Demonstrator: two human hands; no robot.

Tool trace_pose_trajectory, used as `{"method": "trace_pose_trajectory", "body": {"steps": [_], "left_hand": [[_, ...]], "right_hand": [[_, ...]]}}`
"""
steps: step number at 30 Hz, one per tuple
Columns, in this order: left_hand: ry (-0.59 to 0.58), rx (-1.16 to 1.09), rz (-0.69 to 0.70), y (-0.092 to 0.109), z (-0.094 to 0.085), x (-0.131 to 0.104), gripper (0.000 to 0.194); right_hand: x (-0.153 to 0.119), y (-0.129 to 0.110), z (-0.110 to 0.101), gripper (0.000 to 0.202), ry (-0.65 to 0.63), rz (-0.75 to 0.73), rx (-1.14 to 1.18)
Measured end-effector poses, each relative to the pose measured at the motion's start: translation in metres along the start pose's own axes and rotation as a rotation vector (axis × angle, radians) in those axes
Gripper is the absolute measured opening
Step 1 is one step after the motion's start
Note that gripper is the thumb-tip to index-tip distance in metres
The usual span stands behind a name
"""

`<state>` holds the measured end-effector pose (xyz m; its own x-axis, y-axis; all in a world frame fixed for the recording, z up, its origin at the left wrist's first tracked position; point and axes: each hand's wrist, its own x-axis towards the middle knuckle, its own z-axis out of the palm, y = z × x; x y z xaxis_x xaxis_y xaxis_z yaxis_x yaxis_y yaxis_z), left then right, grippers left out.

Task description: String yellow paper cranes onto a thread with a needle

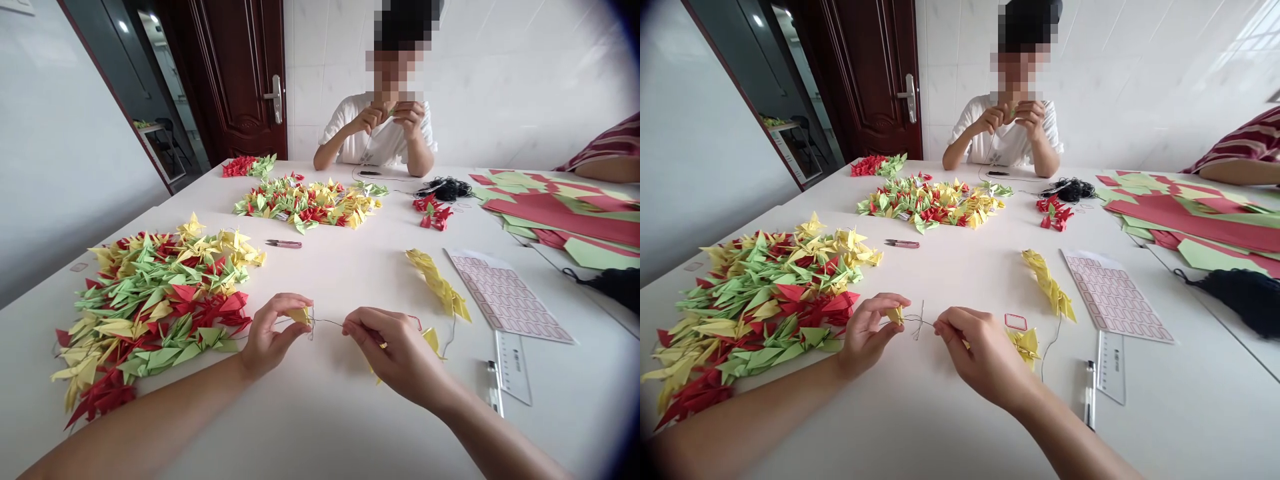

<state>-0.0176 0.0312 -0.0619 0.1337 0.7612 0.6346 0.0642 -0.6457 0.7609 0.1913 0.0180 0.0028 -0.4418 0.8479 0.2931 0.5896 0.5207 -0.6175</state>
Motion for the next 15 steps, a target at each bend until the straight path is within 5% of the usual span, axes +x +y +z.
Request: {"method": "trace_pose_trajectory", "body": {"steps": [9,15], "left_hand": [[0.029,0.071,-0.025,-0.0005,-0.0005,-0.0003,0.023],[0.021,0.163,0.052,0.0036,0.001,0.003,0.024]], "right_hand": [[-0.0023,-0.0015,-0.0005,0.028,0.052,-0.086,-0.122],[-0.0025,0.0006,-0.0029,0.031,0.121,-0.268,-0.397]]}}
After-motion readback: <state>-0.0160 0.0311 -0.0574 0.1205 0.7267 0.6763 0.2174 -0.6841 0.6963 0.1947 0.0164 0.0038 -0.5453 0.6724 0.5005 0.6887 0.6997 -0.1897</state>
